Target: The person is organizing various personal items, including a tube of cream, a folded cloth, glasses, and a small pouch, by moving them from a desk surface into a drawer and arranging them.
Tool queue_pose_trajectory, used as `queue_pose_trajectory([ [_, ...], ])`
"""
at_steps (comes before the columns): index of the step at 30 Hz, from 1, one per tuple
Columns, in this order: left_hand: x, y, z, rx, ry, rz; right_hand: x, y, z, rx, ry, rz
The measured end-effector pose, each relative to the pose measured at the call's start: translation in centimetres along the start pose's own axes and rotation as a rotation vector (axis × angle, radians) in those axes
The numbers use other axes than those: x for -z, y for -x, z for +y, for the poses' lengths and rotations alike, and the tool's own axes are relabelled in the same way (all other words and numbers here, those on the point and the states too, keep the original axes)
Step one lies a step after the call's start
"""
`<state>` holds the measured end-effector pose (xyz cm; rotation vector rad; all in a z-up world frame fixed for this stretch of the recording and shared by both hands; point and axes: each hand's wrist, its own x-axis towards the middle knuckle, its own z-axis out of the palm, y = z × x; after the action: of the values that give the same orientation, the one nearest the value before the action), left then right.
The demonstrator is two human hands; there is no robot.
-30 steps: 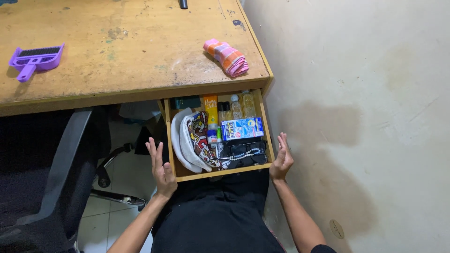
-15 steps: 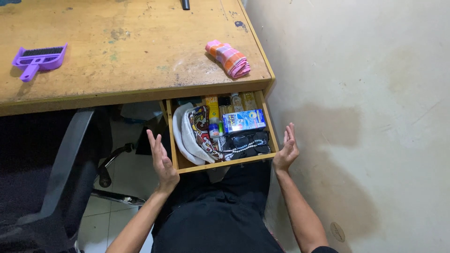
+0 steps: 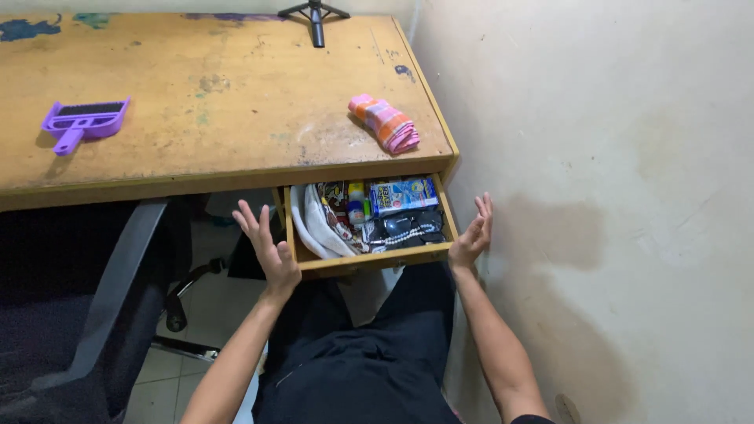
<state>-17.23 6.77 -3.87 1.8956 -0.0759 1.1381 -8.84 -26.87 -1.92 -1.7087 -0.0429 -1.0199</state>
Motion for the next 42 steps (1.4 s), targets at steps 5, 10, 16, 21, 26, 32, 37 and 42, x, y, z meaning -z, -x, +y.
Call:
queue_pose_trajectory([
  [5, -1.1, -3.2, -1.8, -0.146, -0.121, -0.026, -2.7, -2.4, 0.2, 0.065, 0.028, 0.029],
  [10, -2.6, -4.8, -3.1, -0.18, -0.139, -0.032, -4.7, -3.4, 0.8, 0.076, 0.07, 0.011],
  [16, -3.9, -6.4, -5.7, -0.285, -0.379, -0.015, -6.6, -4.6, 2.5, 0.113, 0.076, 0.049],
  [21, -4.9, -7.9, -6.6, -0.512, -0.643, -0.051, -8.3, -5.4, 4.1, 0.132, 0.118, 0.043],
  [26, -5.6, -8.7, -7.8, -0.568, -0.766, -0.036, -9.6, -5.9, 4.5, 0.102, 0.074, 0.052],
  [32, -6.7, -9.1, -10.1, -0.62, -0.817, 0.021, -10.8, -6.6, 5.5, 0.067, 0.044, 0.103],
  [37, -7.4, -9.7, -10.7, -0.587, -0.803, 0.023, -12.4, -7.3, 6.2, 0.024, 0.002, 0.208],
  [42, -8.9, -9.8, -13.2, -0.538, -0.768, 0.013, -13.4, -7.4, 8.3, 0.054, 0.032, 0.234],
])
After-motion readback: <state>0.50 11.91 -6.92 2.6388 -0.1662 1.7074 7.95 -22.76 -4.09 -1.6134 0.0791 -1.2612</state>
